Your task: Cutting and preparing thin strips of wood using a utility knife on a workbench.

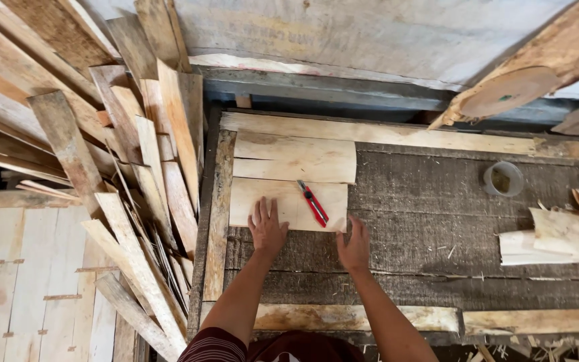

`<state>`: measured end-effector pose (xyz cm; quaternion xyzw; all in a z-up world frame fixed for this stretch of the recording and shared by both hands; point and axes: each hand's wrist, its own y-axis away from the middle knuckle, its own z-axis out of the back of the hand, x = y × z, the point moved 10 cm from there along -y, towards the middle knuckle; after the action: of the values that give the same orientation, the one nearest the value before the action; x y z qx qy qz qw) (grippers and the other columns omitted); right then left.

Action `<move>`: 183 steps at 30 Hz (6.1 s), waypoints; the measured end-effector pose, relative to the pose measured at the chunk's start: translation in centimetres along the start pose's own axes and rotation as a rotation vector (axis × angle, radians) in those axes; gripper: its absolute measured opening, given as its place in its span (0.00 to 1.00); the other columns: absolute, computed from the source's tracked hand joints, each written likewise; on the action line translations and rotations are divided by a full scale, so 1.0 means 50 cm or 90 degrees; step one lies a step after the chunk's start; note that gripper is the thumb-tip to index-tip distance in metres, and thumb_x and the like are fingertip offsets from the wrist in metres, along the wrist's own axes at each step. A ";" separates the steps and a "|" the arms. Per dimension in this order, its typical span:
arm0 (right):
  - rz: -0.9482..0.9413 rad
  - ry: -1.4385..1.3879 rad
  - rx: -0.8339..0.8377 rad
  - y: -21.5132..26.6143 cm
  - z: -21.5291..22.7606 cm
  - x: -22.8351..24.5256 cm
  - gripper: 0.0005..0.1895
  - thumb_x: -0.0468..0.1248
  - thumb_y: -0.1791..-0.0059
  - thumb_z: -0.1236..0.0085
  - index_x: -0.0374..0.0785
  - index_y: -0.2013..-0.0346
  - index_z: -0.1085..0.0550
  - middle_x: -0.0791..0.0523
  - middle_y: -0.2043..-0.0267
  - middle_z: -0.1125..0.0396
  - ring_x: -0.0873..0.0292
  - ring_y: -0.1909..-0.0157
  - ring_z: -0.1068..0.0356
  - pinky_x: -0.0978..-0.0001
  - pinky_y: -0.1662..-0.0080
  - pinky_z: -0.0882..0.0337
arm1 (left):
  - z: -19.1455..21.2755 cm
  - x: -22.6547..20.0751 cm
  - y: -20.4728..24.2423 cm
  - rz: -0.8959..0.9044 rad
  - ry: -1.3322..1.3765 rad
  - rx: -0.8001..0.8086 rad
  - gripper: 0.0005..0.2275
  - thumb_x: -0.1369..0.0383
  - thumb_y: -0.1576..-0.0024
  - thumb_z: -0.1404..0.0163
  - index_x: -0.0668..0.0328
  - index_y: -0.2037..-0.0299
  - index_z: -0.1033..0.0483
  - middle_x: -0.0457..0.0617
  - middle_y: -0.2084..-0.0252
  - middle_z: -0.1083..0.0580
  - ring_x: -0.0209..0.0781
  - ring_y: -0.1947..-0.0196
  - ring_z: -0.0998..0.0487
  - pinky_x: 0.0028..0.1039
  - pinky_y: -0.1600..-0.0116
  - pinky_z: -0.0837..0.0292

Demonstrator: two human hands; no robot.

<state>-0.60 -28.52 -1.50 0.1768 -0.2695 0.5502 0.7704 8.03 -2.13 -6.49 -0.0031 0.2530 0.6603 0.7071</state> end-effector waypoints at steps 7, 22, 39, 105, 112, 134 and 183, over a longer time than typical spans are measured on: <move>-0.137 0.087 0.017 0.061 0.016 -0.161 0.38 0.47 0.50 0.43 0.40 0.28 0.41 0.40 0.24 0.54 0.34 0.24 0.55 0.42 0.31 0.47 | 0.007 -0.020 0.026 -0.016 0.020 -0.015 0.38 0.54 0.40 0.49 0.50 0.23 0.58 0.57 0.20 0.61 0.57 0.21 0.63 0.60 0.25 0.62; -0.176 0.242 0.184 0.081 -0.009 -0.229 0.44 0.55 0.50 0.45 0.45 0.24 0.49 0.46 0.20 0.65 0.38 0.21 0.64 0.47 0.29 0.46 | -0.044 -0.167 0.183 -0.150 0.107 -0.045 0.22 0.55 0.41 0.47 0.58 0.41 0.31 0.58 0.49 0.33 0.57 0.46 0.32 0.49 0.44 0.38; -0.058 -0.133 0.085 0.004 0.302 -0.378 0.22 0.38 0.48 0.47 0.38 0.39 0.29 0.44 0.42 0.31 0.38 0.41 0.31 0.50 0.43 0.29 | -0.349 -0.641 0.171 -0.291 0.086 0.016 0.26 0.61 0.37 0.49 0.55 0.29 0.39 0.57 0.23 0.48 0.56 0.22 0.54 0.55 0.25 0.57; -0.200 -0.382 -0.086 -0.085 0.794 -1.075 0.22 0.36 0.44 0.46 0.39 0.35 0.33 0.49 0.41 0.30 0.56 0.42 0.28 0.65 0.45 0.25 | -0.503 -1.369 0.156 -0.211 0.229 -0.054 0.21 0.61 0.46 0.40 0.55 0.43 0.26 0.55 0.35 0.33 0.58 0.31 0.38 0.52 0.33 0.40; -0.414 -0.496 -0.117 -0.213 0.913 -1.223 0.33 0.35 0.44 0.52 0.49 0.24 0.47 0.53 0.29 0.43 0.54 0.41 0.32 0.63 0.44 0.28 | -0.514 -1.527 0.148 -0.255 0.259 -0.119 0.15 0.64 0.45 0.40 0.54 0.47 0.22 0.54 0.40 0.28 0.57 0.38 0.31 0.50 0.36 0.36; -0.448 -0.790 -0.193 -0.161 0.884 -1.107 0.28 0.39 0.40 0.63 0.44 0.23 0.45 0.51 0.47 0.33 0.62 0.55 0.33 0.71 0.52 0.26 | -0.615 -1.559 0.139 0.001 0.620 0.186 0.18 0.57 0.35 0.51 0.62 0.43 0.25 0.49 0.58 0.20 0.35 0.63 0.21 0.25 0.57 0.25; -0.556 -0.753 -0.125 0.094 0.269 -0.973 0.12 0.39 0.45 0.41 0.38 0.56 0.35 0.53 0.62 0.33 0.58 0.67 0.34 0.65 0.67 0.34 | -0.353 -0.698 0.230 0.025 0.118 0.006 0.15 0.54 0.39 0.48 0.51 0.47 0.24 0.51 0.52 0.22 0.52 0.41 0.28 0.54 0.35 0.41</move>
<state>-20.12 -71.22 -20.63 0.4649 -0.5928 -0.0202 0.6573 -9.00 -39.15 -5.47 -0.0557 0.3204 0.6695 0.6678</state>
